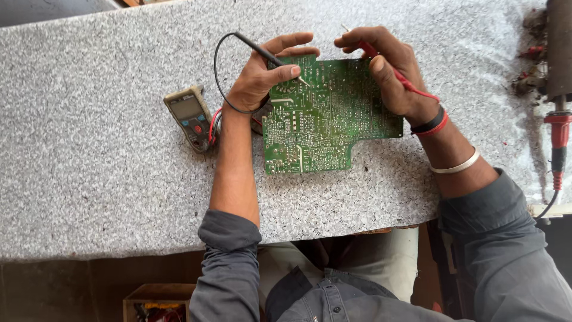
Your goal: The person holds a green circuit board on a stone workbench and probes its components with the red and black leads of a multimeter, moving the probe tips to different points across the board while steadying the board with the other hand.
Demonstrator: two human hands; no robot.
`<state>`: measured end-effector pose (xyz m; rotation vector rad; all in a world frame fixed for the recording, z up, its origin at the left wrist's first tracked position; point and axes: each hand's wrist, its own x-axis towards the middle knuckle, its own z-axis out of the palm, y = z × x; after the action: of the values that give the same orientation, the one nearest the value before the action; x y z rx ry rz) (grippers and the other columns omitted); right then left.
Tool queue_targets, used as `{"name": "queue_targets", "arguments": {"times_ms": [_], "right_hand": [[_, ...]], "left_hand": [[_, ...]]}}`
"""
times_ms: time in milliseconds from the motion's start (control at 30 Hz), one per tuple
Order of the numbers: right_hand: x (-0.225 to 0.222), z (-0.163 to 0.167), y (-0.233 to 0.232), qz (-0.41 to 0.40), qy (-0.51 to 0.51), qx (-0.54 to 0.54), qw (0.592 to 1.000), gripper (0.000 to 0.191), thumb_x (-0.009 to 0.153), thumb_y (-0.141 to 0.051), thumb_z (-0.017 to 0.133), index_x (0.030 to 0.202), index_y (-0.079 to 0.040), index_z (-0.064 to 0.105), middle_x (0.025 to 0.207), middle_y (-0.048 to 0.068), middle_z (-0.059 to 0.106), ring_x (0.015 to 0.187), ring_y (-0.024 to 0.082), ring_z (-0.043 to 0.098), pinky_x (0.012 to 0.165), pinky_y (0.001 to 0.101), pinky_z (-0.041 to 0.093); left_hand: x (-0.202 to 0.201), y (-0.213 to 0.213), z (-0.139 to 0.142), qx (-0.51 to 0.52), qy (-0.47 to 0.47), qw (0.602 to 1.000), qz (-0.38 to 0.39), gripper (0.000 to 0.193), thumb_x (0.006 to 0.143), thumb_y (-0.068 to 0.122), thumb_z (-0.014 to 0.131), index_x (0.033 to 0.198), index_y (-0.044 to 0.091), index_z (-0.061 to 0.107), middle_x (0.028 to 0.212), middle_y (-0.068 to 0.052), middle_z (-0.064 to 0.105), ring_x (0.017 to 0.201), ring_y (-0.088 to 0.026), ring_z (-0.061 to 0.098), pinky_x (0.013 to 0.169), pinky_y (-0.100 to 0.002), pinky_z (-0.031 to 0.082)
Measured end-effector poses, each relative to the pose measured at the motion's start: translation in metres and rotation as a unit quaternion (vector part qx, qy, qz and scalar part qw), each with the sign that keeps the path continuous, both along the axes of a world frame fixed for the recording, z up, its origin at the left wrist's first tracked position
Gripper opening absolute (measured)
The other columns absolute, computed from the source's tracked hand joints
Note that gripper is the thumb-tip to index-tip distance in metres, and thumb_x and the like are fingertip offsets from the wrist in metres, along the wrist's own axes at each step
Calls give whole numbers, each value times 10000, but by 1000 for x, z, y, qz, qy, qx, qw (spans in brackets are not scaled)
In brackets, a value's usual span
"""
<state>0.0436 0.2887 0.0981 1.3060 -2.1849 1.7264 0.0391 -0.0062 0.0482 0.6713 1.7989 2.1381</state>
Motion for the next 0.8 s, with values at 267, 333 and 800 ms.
{"name": "queue_targets", "arguments": {"times_ms": [267, 333, 800], "right_hand": [[6, 3, -6, -12, -8, -15, 1000, 651, 1204, -589, 370, 1381, 20, 521, 1328, 169, 655, 1210, 212, 647, 988, 307, 502], [7, 3, -5, -14, 5, -12, 1000, 654, 1219, -588, 351, 1372, 24, 522, 1322, 177, 652, 1201, 223, 649, 985, 320, 505], [-1, -18, 11, 27, -68, -13, 997, 913, 1082, -706, 102, 1358, 57, 522, 1258, 240, 677, 1166, 296, 656, 978, 335, 495]], "left_hand": [[-13, -16, -24, 72, 22, 997, 0, 528, 1009, 173, 773, 1479, 47, 566, 1413, -158, 679, 1364, -271, 625, 1091, -368, 582], [-13, -16, -29, 67, 52, 996, 1, 521, 1021, 186, 767, 1483, 58, 562, 1428, -138, 667, 1351, -261, 643, 1076, -352, 598], [-17, -20, -45, 29, 140, 989, 39, 364, 1082, 301, 795, 1359, 87, 692, 1330, -106, 747, 1289, -191, 696, 1072, -336, 614]]}}
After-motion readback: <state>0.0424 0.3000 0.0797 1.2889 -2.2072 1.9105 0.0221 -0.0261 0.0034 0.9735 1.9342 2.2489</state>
